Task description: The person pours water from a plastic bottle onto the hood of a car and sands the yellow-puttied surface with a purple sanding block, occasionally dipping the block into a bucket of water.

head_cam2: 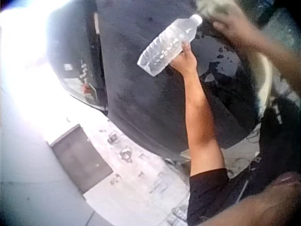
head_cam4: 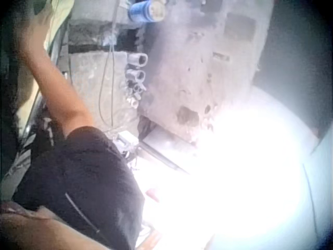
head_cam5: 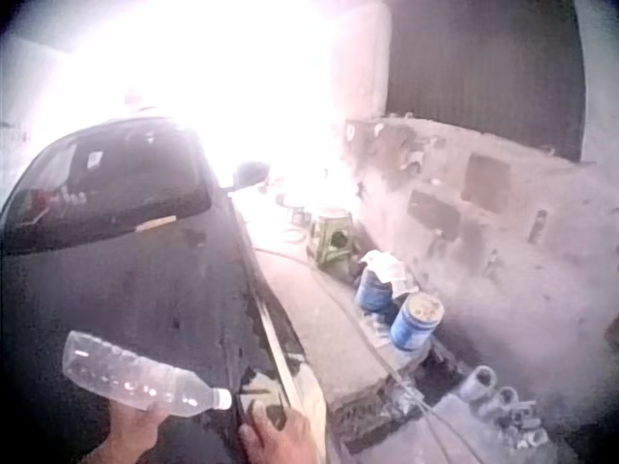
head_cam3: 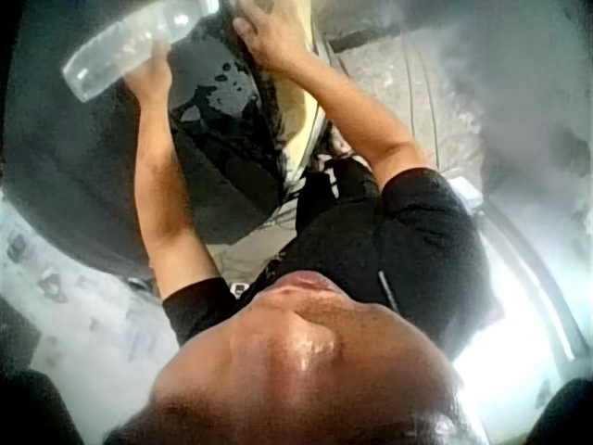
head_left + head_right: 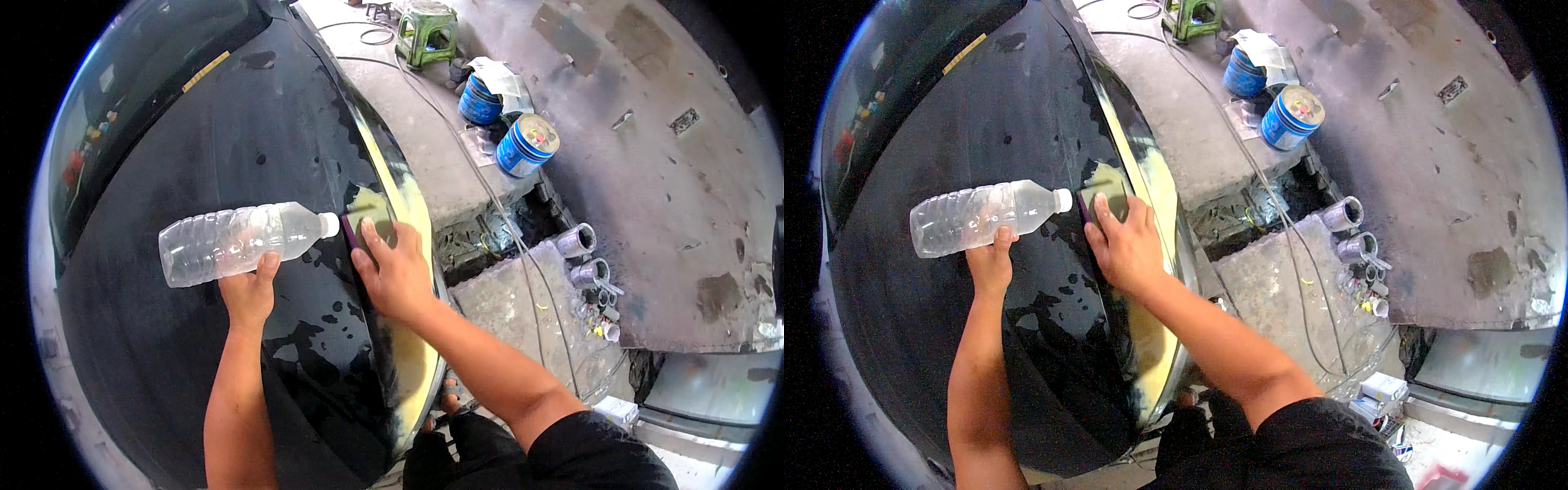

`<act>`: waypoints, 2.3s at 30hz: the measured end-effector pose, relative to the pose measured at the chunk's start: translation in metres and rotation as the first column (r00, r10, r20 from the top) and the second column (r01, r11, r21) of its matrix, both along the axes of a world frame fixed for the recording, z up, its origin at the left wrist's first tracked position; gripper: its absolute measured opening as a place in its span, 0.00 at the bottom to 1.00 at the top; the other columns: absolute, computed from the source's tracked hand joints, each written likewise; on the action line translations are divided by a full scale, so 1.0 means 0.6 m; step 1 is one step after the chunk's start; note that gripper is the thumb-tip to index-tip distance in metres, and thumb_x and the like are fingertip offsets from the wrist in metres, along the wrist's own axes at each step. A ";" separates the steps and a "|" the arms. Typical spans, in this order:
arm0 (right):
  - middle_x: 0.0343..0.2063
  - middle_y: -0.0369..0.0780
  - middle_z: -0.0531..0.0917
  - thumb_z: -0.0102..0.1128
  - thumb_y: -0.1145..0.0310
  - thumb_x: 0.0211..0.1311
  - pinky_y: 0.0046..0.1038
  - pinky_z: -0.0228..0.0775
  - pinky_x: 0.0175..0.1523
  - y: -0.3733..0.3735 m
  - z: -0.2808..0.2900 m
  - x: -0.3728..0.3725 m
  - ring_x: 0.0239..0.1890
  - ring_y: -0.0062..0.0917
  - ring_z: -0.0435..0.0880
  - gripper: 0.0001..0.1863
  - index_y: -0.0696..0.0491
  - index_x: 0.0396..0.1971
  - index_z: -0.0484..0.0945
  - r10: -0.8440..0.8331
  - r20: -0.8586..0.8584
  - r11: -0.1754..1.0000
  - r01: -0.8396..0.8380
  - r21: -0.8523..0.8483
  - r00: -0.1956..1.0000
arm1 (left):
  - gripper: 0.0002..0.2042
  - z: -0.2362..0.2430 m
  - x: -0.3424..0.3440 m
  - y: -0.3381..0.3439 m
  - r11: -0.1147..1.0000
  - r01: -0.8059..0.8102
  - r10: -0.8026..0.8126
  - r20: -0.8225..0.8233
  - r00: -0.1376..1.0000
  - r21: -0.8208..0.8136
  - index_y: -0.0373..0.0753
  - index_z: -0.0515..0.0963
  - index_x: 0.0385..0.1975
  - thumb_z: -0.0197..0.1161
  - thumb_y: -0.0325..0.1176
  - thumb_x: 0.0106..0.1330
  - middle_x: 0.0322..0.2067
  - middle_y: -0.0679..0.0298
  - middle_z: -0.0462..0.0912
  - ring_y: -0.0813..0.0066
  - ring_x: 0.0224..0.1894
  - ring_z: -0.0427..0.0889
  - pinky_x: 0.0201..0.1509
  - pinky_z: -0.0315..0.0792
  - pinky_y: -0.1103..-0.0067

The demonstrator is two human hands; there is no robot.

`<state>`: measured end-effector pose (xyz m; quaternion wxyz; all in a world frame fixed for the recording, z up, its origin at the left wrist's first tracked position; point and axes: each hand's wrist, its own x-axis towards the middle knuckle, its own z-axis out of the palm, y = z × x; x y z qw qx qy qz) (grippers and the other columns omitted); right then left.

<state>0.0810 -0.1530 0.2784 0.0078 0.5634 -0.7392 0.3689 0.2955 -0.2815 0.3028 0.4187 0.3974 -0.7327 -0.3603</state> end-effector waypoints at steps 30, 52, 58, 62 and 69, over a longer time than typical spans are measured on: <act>0.45 0.58 0.73 0.56 0.57 0.68 0.49 0.70 0.52 -0.134 0.036 -0.081 0.48 0.54 0.74 0.23 0.50 0.60 0.72 -0.042 -0.065 0.996 0.047 0.078 0.997 | 0.29 0.010 -0.021 0.012 0.970 0.062 -0.019 0.184 0.983 -0.233 0.34 0.74 0.56 0.72 0.48 0.61 0.50 0.58 0.78 0.61 0.54 0.76 0.60 0.68 0.65; 0.46 0.55 0.73 0.56 0.55 0.66 0.46 0.71 0.53 -0.147 0.045 -0.110 0.49 0.48 0.74 0.25 0.49 0.60 0.72 -0.044 -0.164 0.991 0.065 0.120 0.986 | 0.30 0.012 -0.024 0.011 0.950 0.076 0.020 0.303 0.953 -0.302 0.34 0.75 0.55 0.70 0.51 0.60 0.49 0.55 0.79 0.55 0.52 0.77 0.59 0.67 0.63; 0.46 0.55 0.72 0.58 0.55 0.65 0.46 0.71 0.51 -0.035 0.027 -0.023 0.48 0.49 0.73 0.26 0.49 0.61 0.71 0.011 -0.047 0.996 -0.006 0.093 0.999 | 0.33 0.016 -0.006 0.012 0.968 0.102 -0.028 0.305 0.952 -0.229 0.33 0.70 0.60 0.70 0.49 0.62 0.53 0.53 0.76 0.55 0.57 0.73 0.64 0.63 0.61; 0.46 0.53 0.72 0.57 0.56 0.65 0.45 0.72 0.50 -0.090 0.028 -0.072 0.48 0.48 0.74 0.25 0.48 0.60 0.72 -0.040 -0.133 0.995 0.052 0.088 0.990 | 0.34 0.016 -0.015 0.012 0.972 0.110 -0.041 0.317 0.948 -0.206 0.33 0.69 0.62 0.69 0.49 0.62 0.55 0.52 0.75 0.54 0.59 0.72 0.66 0.61 0.61; 0.47 0.59 0.71 0.57 0.54 0.66 0.47 0.70 0.55 -0.056 0.007 -0.046 0.50 0.53 0.73 0.26 0.49 0.60 0.72 0.025 -0.009 0.995 -0.024 0.099 1.000 | 0.31 0.004 -0.010 0.012 0.939 0.069 0.037 0.296 0.954 -0.337 0.33 0.74 0.57 0.73 0.47 0.58 0.51 0.54 0.80 0.55 0.53 0.78 0.60 0.68 0.63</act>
